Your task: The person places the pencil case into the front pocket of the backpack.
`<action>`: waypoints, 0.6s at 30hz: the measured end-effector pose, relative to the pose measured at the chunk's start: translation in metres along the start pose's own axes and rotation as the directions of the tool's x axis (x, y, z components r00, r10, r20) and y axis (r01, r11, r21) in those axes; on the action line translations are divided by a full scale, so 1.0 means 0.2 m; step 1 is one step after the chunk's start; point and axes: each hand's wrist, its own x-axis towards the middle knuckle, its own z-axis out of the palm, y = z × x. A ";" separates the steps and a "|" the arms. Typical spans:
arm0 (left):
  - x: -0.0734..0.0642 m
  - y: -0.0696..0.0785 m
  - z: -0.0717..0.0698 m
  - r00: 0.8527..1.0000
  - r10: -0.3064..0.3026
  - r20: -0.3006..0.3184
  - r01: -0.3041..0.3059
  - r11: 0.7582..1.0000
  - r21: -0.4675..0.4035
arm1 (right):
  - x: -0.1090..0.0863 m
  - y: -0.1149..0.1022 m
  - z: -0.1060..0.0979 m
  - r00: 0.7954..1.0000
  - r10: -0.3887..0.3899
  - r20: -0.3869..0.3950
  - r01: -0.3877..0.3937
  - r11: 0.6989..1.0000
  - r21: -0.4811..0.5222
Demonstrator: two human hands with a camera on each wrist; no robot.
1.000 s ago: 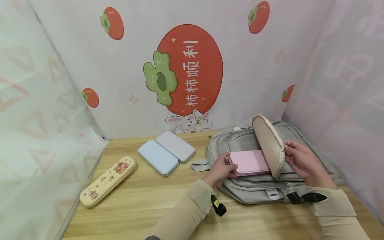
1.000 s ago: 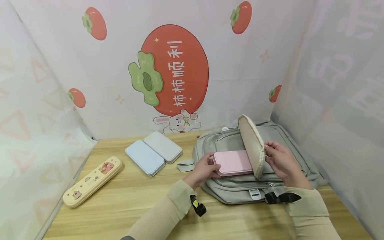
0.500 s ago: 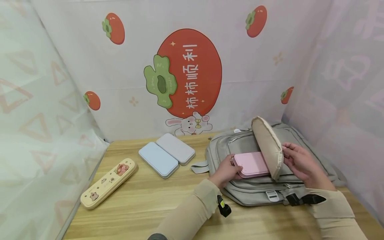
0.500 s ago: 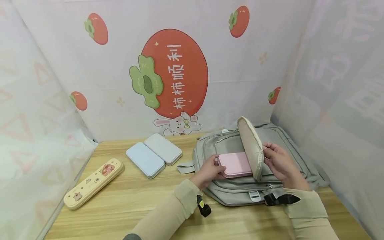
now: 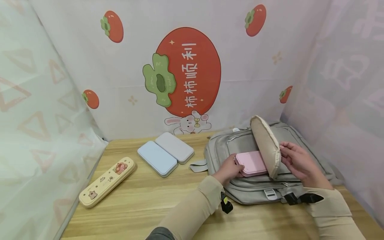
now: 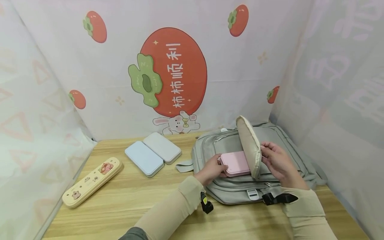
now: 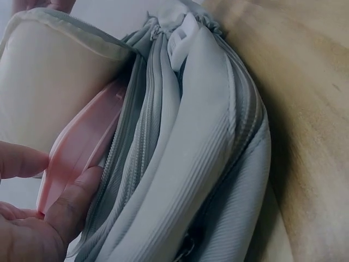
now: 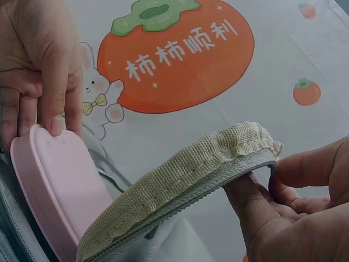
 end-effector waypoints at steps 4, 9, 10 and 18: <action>0.01 -0.01 0.00 1.000 0.000 0.001 0.000 1.000 0.028 | 0.00 0.00 0.00 1.000 0.002 0.001 -0.002 1.000 0.014; 0.02 0.02 0.01 1.000 -0.005 -0.009 0.005 0.998 0.066 | 0.00 0.00 0.01 1.000 -0.001 -0.001 0.001 1.000 0.023; 0.01 0.02 0.01 1.000 -0.008 -0.015 0.009 0.997 0.073 | 0.00 0.00 0.01 1.000 -0.001 -0.002 0.001 1.000 0.022; 0.01 0.04 -0.03 1.000 0.005 -0.010 -0.003 0.970 0.245 | 0.01 0.01 0.01 1.000 -0.004 0.000 0.004 1.000 0.004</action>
